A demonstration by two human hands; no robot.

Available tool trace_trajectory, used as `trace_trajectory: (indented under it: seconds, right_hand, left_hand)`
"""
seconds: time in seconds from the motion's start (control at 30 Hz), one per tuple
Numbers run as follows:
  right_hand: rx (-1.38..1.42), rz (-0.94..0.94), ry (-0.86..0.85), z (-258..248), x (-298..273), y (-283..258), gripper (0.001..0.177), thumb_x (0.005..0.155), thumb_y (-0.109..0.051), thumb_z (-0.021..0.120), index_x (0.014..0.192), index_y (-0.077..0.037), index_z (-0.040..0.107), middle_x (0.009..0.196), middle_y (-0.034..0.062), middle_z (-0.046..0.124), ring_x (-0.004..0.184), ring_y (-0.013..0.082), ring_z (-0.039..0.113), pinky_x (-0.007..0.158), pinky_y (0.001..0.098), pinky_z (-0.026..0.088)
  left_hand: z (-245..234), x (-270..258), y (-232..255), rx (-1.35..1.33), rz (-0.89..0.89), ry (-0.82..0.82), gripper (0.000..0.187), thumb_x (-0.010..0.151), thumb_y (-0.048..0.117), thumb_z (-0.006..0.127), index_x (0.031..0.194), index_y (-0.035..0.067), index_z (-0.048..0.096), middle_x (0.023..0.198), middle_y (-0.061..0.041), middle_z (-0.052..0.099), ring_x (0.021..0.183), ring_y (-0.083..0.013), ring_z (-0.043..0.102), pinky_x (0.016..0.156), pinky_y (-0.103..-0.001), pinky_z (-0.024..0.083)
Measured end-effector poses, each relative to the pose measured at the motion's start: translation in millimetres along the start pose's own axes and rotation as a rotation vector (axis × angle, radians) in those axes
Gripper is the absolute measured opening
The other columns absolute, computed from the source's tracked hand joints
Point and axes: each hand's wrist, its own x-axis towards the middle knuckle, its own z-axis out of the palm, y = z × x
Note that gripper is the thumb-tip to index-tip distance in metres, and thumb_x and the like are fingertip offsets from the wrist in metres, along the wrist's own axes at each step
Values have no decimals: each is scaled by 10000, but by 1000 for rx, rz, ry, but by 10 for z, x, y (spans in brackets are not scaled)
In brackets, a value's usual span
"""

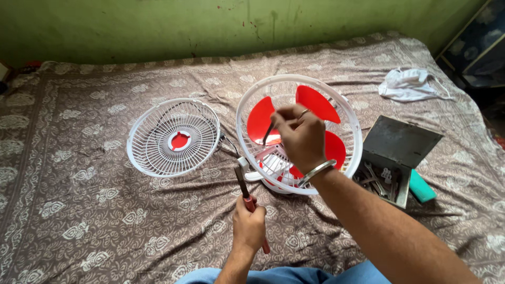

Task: The person disassembles a small electric fan by removing the front grille, unscrewing the fan blade, and detaching the motor housing. They use pliers and a screwdriver to loosen fasteners and separate components, then reassemble the fan by reversing the steps.

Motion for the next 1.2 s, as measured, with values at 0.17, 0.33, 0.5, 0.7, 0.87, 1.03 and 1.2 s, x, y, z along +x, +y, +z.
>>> trace_trajectory:
  seconds: [0.17, 0.33, 0.5, 0.7, 0.87, 1.03, 1.2]
  right_hand:
    - [733, -192, -374, -593, -387, -26, 121, 1132, -70, 566, 1247, -34, 555, 946, 35, 661, 868, 113, 694, 811, 288, 631]
    - [165, 18, -1253, -1360, -808, 207, 201, 951, -153, 726, 1128, -57, 718, 860, 64, 698, 794, 185, 679, 703, 329, 578]
    - [-797, 150, -1333, -1308, -948, 1111, 382, 866, -375, 779, 1150, -125, 722, 1068, 118, 751, 1013, 262, 718, 912, 379, 558]
    - [-588, 281, -1031, -1298, -751, 1472, 471, 880, -380, 727, 1276, -133, 660, 1188, 157, 739, 1115, 300, 698, 981, 388, 533]
    - [-736, 224, -1173, -1064, -853, 1470, 578, 885, -427, 720, 1364, -126, 600, 1276, 157, 690, 1204, 309, 660, 1029, 399, 519]
    - [-822, 234, -1381, -833, -931, 1400, 633, 902, -456, 699, 1442, -164, 546, 1323, 163, 656, 1249, 332, 623, 1066, 419, 495]
    - [-815, 255, -1376, -788, -950, 1358, 665, 914, -494, 685, 1471, -176, 510, 1340, 163, 644, 1272, 333, 602, 1084, 427, 482]
  left_hand:
    - [-24, 24, -45, -4, -9, 1, 287, 782, 198, 613, 1005, 17, 598, 778, -146, 675, 711, -294, 662, 700, -436, 544]
    - [-23, 46, -81, 7, 5, 17, 285, 777, 207, 624, 992, 20, 614, 767, -141, 682, 709, -292, 671, 700, -429, 544]
    - [-45, 66, -105, 43, 42, 39, 267, 778, 195, 643, 988, 29, 635, 767, -115, 692, 701, -246, 669, 683, -400, 528]
    - [-76, 68, -96, -172, -97, -47, 226, 802, 125, 588, 1005, 29, 561, 709, -89, 615, 570, -195, 589, 515, -356, 481]
    - [-109, 84, -144, -188, -77, -46, 203, 785, 97, 570, 975, 29, 548, 694, -88, 597, 547, -195, 577, 495, -352, 486]
    - [-125, 76, -93, -180, -101, -43, 191, 778, 91, 568, 957, 32, 541, 688, -86, 586, 544, -195, 568, 490, -357, 482]
    - [-140, 79, -88, -190, -106, -50, 191, 772, 87, 575, 948, 23, 539, 683, -96, 580, 539, -205, 567, 487, -363, 479]
